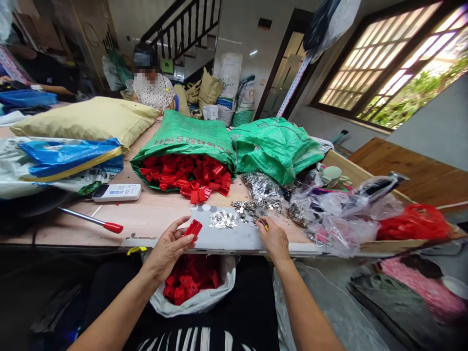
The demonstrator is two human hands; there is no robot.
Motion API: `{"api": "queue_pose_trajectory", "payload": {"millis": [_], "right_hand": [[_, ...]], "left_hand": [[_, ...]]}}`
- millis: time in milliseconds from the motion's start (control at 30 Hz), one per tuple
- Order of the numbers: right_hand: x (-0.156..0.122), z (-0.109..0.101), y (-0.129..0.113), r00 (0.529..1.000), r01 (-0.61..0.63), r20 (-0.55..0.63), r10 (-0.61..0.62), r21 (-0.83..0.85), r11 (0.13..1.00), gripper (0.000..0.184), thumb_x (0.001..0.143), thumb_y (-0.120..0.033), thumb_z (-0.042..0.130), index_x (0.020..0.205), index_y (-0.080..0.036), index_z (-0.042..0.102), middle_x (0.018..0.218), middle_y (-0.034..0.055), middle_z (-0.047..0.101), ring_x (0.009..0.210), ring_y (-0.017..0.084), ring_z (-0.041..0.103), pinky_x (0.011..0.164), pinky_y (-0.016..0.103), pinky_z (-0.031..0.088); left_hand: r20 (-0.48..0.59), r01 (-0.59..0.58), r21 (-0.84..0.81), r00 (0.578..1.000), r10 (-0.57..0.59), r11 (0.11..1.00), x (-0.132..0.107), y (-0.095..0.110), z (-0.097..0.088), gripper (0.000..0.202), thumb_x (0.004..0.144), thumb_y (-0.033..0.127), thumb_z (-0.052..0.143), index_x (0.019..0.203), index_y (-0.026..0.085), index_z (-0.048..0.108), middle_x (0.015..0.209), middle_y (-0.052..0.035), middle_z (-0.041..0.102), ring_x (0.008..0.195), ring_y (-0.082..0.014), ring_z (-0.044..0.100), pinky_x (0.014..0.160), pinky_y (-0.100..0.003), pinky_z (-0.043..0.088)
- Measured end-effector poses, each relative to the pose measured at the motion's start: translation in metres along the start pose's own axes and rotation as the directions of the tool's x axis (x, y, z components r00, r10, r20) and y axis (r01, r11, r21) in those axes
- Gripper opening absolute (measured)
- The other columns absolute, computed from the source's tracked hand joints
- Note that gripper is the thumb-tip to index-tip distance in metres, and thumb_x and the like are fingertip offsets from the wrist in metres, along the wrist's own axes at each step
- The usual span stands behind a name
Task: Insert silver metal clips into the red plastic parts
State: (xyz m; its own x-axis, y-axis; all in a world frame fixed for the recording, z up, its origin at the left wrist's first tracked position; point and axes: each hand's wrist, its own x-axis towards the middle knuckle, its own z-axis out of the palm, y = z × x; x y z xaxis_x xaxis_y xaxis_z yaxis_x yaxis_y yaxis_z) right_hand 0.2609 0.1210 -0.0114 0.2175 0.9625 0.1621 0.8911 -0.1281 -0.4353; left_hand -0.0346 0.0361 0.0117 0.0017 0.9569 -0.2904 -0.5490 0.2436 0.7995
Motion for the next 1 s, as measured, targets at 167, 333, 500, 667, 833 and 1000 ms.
{"api": "queue_pose_trajectory", "payload": {"millis": [167, 333, 500, 667, 833, 1000], "right_hand": [[-0.003, -0.002, -0.003, 0.993, 0.111, -0.001, -0.121, 0.396, 0.911, 0.028, 0.081, -0.042, 0.053, 0.090, -0.018, 0.065, 0.085, 0.0064, 0.069, 0.080, 0.022, 0.061, 0.073, 0.031, 0.044], [-0.025, -0.004, -0.032, 0.966, 0.080, 0.119, -0.229, 0.705, 0.705, 0.038, 0.076, -0.051, 0.061, 0.089, -0.015, 0.062, 0.075, 0.0034, 0.062, 0.065, 0.015, 0.054, 0.058, 0.026, 0.040], [-0.054, -0.008, -0.063, 0.918, 0.054, 0.212, -0.336, 0.771, 0.634, 0.032, 0.079, -0.046, 0.062, 0.088, -0.016, 0.064, 0.072, 0.0007, 0.060, 0.065, 0.013, 0.051, 0.057, 0.024, 0.038], [-0.075, -0.015, -0.080, 0.893, 0.130, 0.208, -0.400, 0.731, 0.669, 0.024, 0.084, -0.039, 0.058, 0.089, -0.017, 0.066, 0.081, 0.0024, 0.065, 0.076, 0.016, 0.056, 0.069, 0.025, 0.043], [-0.091, -0.024, -0.090, 0.867, 0.218, 0.194, -0.459, 0.680, 0.700, 0.019, 0.087, -0.033, 0.056, 0.090, -0.018, 0.066, 0.081, 0.0024, 0.067, 0.072, 0.015, 0.058, 0.067, 0.024, 0.044], [-0.100, -0.024, -0.099, 0.817, 0.345, 0.169, -0.551, 0.623, 0.702, 0.013, 0.087, -0.022, 0.053, 0.092, -0.019, 0.065, 0.087, 0.0029, 0.069, 0.077, 0.015, 0.061, 0.071, 0.024, 0.045]], "left_hand": [[0.076, 0.155, -0.177, 0.987, -0.143, 0.972, -0.010, -0.001, 0.003, 0.079, 0.068, 0.006, 0.075, 0.134, 0.035, 0.044, 0.106, -0.0033, 0.064, 0.077, -0.0119, 0.070, 0.082, -0.027, 0.056], [0.077, 0.141, -0.182, 0.989, -0.129, 0.973, -0.010, -0.007, 0.006, 0.044, 0.069, 0.008, 0.075, 0.107, 0.022, 0.059, 0.101, -0.0050, 0.064, 0.081, -0.0161, 0.070, 0.074, -0.025, 0.057], [0.078, 0.058, -0.125, 0.996, -0.049, 0.990, -0.012, -0.010, 0.010, 0.052, 0.071, 0.012, 0.075, 0.116, 0.025, 0.055, 0.105, -0.0051, 0.063, 0.098, -0.0224, 0.068, 0.081, -0.030, 0.055], [0.144, -0.020, -0.053, 0.989, 0.027, 0.998, -0.016, -0.013, 0.011, 0.053, 0.073, 0.015, 0.073, 0.121, 0.026, 0.055, 0.112, -0.0050, 0.065, 0.106, -0.0193, 0.063, 0.092, -0.030, 0.049], [0.084, -0.315, 0.300, 0.949, 0.304, 0.900, -0.015, -0.022, 0.008, 0.039, 0.062, 0.015, 0.081, 0.098, 0.022, 0.068, 0.101, -0.0027, 0.071, 0.088, -0.0165, 0.065, 0.083, -0.023, 0.048], [0.232, -0.496, 0.558, 0.863, 0.448, 0.666, -0.015, -0.031, 0.002, 0.041, 0.069, 0.022, 0.076, 0.109, 0.025, 0.065, 0.111, -0.0019, 0.070, 0.092, -0.0187, 0.067, 0.086, -0.028, 0.050]]}}
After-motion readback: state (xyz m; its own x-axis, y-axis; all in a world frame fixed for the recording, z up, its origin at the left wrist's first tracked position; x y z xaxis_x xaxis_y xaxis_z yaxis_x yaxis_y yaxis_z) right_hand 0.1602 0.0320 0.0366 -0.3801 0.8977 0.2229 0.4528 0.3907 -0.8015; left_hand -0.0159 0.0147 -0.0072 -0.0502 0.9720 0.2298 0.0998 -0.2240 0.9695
